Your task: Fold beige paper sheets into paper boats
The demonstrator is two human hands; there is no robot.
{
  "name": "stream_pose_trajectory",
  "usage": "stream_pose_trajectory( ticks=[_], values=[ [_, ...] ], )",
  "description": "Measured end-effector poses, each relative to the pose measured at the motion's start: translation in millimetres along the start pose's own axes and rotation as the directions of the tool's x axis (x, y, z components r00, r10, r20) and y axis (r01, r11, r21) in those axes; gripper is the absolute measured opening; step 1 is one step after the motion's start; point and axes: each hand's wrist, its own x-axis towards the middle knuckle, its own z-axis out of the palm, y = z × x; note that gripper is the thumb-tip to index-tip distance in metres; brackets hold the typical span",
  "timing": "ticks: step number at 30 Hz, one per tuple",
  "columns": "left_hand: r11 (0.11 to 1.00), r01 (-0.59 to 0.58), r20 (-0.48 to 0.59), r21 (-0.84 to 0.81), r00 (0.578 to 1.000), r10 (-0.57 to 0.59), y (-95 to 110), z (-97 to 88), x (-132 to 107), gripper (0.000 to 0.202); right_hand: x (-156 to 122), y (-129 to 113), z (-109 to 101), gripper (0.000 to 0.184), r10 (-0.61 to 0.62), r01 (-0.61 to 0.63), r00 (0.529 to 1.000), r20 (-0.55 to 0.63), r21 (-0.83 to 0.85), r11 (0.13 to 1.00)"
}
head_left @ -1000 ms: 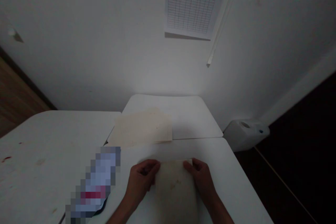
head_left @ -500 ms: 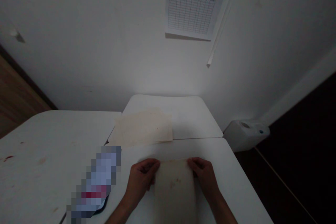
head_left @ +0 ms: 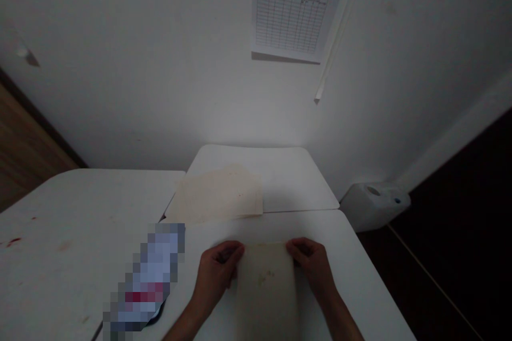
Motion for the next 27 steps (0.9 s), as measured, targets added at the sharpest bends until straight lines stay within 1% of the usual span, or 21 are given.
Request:
stream_pose_trajectory(
  ticks=[2,4,6,7,9,11,16,18,20,21,23,25,27],
  values=[
    [0.997,-0.038,-0.015,0.066,0.999,0.039,-1.5,-0.4,1.6,0.033,0.7,0.5,0.0,0.039,-0.037,0.037,0.999,0.005,-0.049,0.998],
    [0.977,-0.119,-0.019,0.176,0.992,0.124,-2.8,-1.8,4.7,0.028,1.9,-0.3,0.2,0.036,-0.097,0.097,0.995,0.001,-0.135,0.986],
    [0.929,-0.203,0.008,0.308,0.978,0.211,-3.9,-4.2,9.1,0.024,3.9,-3.0,0.4,0.032,-0.157,0.155,0.988,0.011,-0.244,0.957],
    [0.904,-0.228,0.024,0.362,0.972,0.236,-4.4,-5.5,11.4,0.024,5.3,-5.0,0.3,0.03,-0.178,0.179,0.984,0.029,-0.3,0.937],
    [0.866,-0.239,0.036,0.438,0.968,0.249,-4.7,-8.3,15.9,0.024,8.7,-9.6,-0.3,0.026,-0.199,0.21,0.978,0.069,-0.398,0.893],
    [0.843,-0.225,0.026,0.489,0.97,0.243,-3.8,-10.5,19.4,0.022,12.8,-13.8,-1.1,0.022,-0.204,0.226,0.974,0.097,-0.464,0.857],
    [0.762,-0.204,0.008,0.615,0.967,0.253,2.4,-11.5,21.0,0.014,19.1,-19.6,-0.8,0.011,-0.222,0.236,0.971,0.094,-0.563,0.792],
    [0.69,-0.223,0.028,0.688,0.959,0.283,4.3,-10.6,19.6,0.014,18.8,-21.0,0.3,0.008,-0.239,0.245,0.967,0.09,-0.598,0.764],
    [0.6,-0.27,0.077,0.753,0.942,0.327,5.0,-9.9,18.4,0.017,17.8,-22.2,1.4,0.006,-0.255,0.257,0.962,0.094,-0.62,0.741],
    [0.563,-0.298,0.104,0.771,0.931,0.349,5.0,-9.8,18.1,0.019,17.4,-22.7,1.7,0.006,-0.264,0.268,0.959,0.103,-0.633,0.727],
    [0.529,-0.348,0.149,0.774,0.912,0.382,4.2,-10.0,18.4,0.021,17.2,-23.3,1.7,0.006,-0.294,0.302,0.947,0.128,-0.663,0.685],
    [0.52,-0.382,0.179,0.764,0.9,0.398,2.6,-10.8,19.5,0.022,17.9,-22.8,0.9,0.007,-0.342,0.348,0.927,0.151,-0.682,0.643],
    [0.522,-0.411,0.202,0.747,0.889,0.411,0.4,-11.7,21.0,0.024,19.1,-20.4,-0.4,0.011,-0.388,0.401,0.904,0.18,-0.672,0.622]
  ],
)
